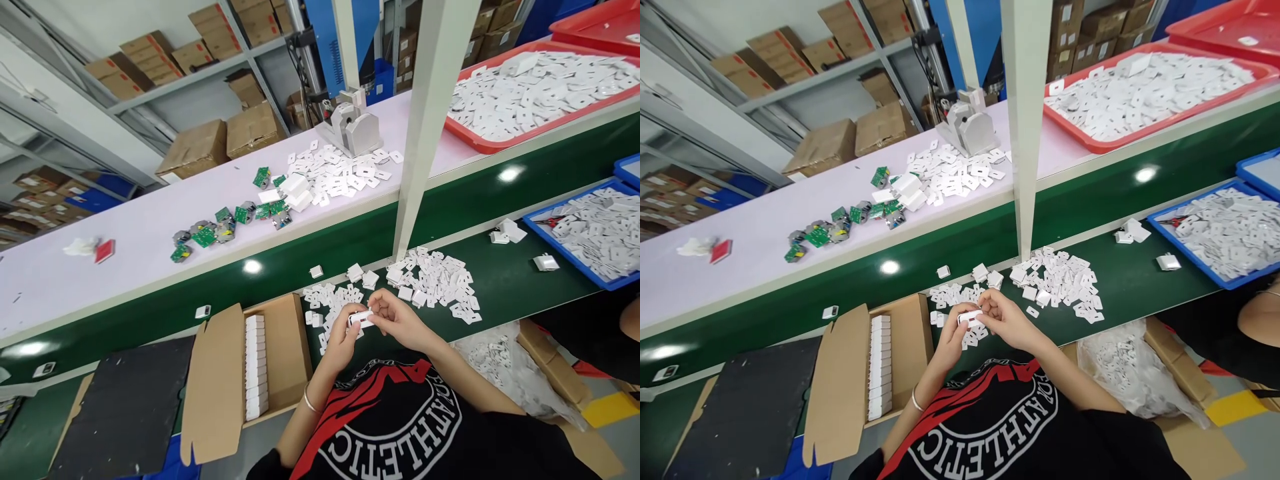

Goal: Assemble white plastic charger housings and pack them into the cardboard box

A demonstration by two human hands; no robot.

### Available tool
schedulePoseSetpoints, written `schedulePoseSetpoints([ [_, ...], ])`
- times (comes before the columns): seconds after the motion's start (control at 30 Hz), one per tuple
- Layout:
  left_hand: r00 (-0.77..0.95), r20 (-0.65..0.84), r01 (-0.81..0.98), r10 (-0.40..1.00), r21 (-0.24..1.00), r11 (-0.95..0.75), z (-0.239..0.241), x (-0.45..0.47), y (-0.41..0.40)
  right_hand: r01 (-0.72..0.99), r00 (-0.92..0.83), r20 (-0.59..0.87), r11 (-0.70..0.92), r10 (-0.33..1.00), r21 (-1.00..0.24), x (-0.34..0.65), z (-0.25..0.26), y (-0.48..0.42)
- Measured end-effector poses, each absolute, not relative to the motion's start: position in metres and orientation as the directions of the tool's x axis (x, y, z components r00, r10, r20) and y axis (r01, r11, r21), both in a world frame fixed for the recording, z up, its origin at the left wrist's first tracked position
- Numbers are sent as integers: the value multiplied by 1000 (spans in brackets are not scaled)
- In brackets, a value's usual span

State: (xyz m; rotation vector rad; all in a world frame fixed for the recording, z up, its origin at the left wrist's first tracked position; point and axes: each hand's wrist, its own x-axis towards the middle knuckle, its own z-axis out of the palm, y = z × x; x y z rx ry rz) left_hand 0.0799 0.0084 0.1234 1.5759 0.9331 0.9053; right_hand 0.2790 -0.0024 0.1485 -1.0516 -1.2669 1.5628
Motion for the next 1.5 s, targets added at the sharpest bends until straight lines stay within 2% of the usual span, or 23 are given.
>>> schedulePoseSetpoints([
  [0.2, 386, 241, 36, 891, 961, -276, 128, 79, 7, -84, -264, -129, -156, 956, -984, 268, 149, -3],
  [0.37, 311, 311, 165, 898, 913, -374, 130, 80, 2, 14, -340, -129, -132, 932, -991, 261, 158, -10],
  [0.57, 336, 337, 358, 880, 818, -450, 137, 79, 2, 76, -259, 54, 76, 964, -994, 263, 160, -14],
  [0.67, 342, 297, 413, 892, 805, -426, 142, 76, 2, 127, -229, 133, 166, 964, -978, 266, 161, -14],
  [0.83, 411, 211, 225, 887, 919, -323, 146, 75, 0, 207, -207, 195, 238, 959, -949, 267, 163, -14],
  [1.03, 299, 213, 156, 930, 951, -268, 140, 83, -3, 120, -212, 111, 139, 971, -983, 260, 164, -13],
  [1.2, 273, 157, 169, 949, 963, -208, 139, 88, -4, 144, -128, 45, 64, 991, -988, 254, 160, -11],
  [1.37, 348, 3, 174, 937, 982, -68, 138, 86, 0, 136, -72, 5, 15, 997, -991, 255, 148, -6],
  [1.5, 364, -129, 137, 922, 987, 84, 126, 84, 1, 129, -91, -74, -62, 993, -990, 255, 139, 3],
])
